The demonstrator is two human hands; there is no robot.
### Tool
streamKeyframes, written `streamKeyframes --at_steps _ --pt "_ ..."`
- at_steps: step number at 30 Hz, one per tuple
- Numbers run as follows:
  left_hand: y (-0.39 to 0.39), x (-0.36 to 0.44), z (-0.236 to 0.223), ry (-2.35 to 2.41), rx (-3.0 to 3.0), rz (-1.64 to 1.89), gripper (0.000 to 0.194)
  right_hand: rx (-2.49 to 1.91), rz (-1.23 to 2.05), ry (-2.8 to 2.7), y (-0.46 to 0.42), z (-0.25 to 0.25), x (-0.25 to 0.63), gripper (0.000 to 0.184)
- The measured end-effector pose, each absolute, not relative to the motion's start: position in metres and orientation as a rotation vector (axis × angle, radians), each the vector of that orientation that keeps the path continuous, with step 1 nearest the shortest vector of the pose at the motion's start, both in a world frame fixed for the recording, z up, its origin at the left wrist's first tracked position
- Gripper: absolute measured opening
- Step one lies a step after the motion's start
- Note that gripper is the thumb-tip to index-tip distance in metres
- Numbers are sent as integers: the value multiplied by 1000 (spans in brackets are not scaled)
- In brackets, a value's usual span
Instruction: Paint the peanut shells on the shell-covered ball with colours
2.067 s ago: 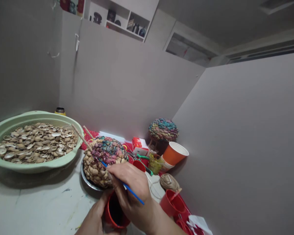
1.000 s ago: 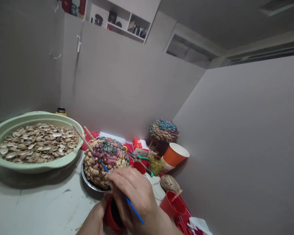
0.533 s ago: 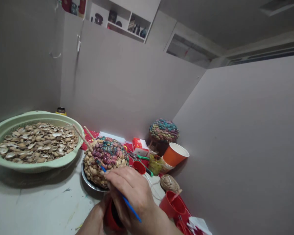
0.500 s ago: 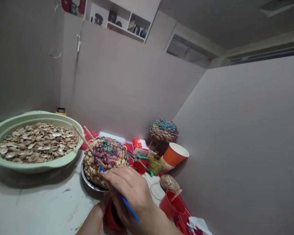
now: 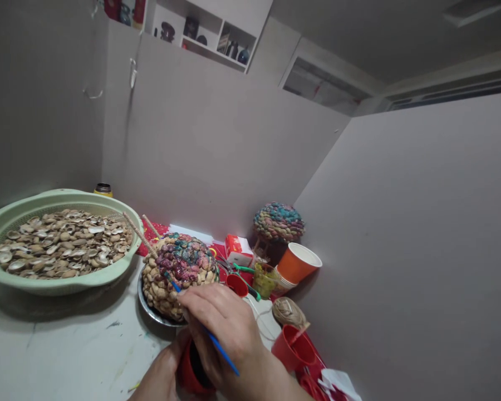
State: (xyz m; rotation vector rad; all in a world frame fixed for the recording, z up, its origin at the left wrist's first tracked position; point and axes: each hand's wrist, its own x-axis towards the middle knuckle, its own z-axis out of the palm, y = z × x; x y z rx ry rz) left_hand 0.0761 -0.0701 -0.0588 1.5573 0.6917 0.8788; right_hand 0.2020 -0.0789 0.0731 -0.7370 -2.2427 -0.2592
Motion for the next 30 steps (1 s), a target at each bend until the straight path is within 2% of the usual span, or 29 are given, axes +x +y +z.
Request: streamKeyframes --at_steps 30 --pt "-67 82 -73 678 1684 948 57 -790 -344 -2232 -90 70 208 31"
